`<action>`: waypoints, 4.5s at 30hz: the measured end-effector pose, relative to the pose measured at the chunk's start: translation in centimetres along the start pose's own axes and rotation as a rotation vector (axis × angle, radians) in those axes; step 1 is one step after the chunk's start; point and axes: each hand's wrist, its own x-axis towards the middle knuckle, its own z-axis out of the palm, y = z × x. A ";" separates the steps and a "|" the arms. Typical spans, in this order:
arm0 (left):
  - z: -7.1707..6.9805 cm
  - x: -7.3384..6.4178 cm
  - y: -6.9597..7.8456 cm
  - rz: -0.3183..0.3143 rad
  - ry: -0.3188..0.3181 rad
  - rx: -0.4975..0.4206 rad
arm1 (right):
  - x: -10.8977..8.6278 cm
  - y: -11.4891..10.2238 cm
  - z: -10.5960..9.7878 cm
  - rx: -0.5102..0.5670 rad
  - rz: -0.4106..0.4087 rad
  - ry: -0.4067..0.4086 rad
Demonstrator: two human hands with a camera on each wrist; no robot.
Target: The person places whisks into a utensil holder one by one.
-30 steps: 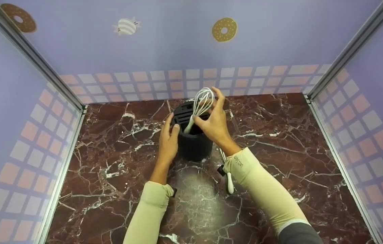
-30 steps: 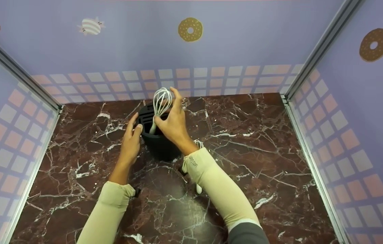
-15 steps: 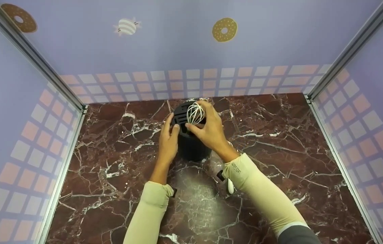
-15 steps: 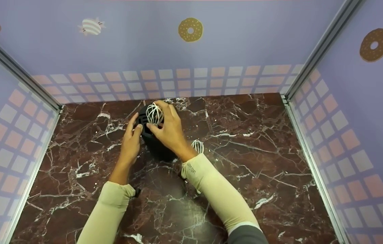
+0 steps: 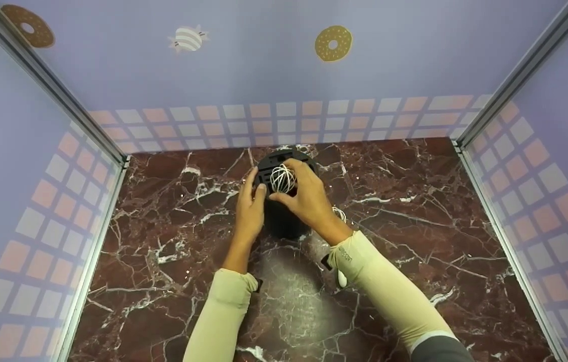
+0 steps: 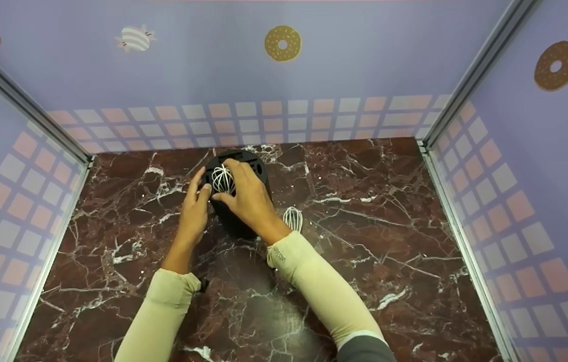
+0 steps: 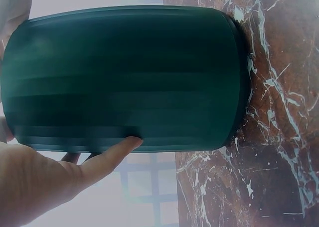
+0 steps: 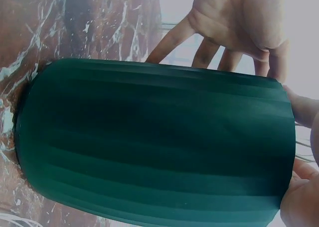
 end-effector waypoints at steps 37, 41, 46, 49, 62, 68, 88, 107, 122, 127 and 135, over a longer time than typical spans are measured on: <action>0.1 0.0 -0.3 0.030 0.012 0.002 | -3.1 1.9 -10.3 0.355 0.249 0.278; 0.1 0.0 -0.3 0.030 0.008 -0.009 | -4.4 2.7 -10.6 0.388 0.342 0.296; 0.1 0.1 -0.3 0.039 0.007 -0.024 | -6.4 6.4 -9.5 0.374 0.434 0.304; 0.1 0.0 -0.3 0.037 0.002 -0.033 | -7.7 7.7 -8.9 0.376 0.476 0.289; 0.1 0.0 -0.3 0.045 0.013 -0.032 | -12.7 11.1 -5.1 0.327 0.709 0.008; 0.1 -0.1 -0.2 0.032 0.008 -0.035 | -14.3 11.9 -3.6 0.254 0.735 -0.108; 0.0 0.0 -0.3 0.040 0.020 -0.014 | -15.8 11.1 -1.5 -0.023 0.760 -0.186; 0.0 0.0 -0.3 0.034 0.014 -0.026 | -16.2 11.1 -1.4 -0.049 0.767 -0.223; 0.0 -0.1 -0.3 0.035 0.004 -0.030 | -10.7 7.8 -5.3 0.219 0.759 -0.049; 0.1 0.0 -0.3 0.033 0.011 -0.021 | -7.8 5.8 -7.3 0.282 0.695 -0.015; 0.0 -0.1 -0.3 0.018 0.002 -0.023 | -3.9 2.5 -9.6 0.480 0.606 0.078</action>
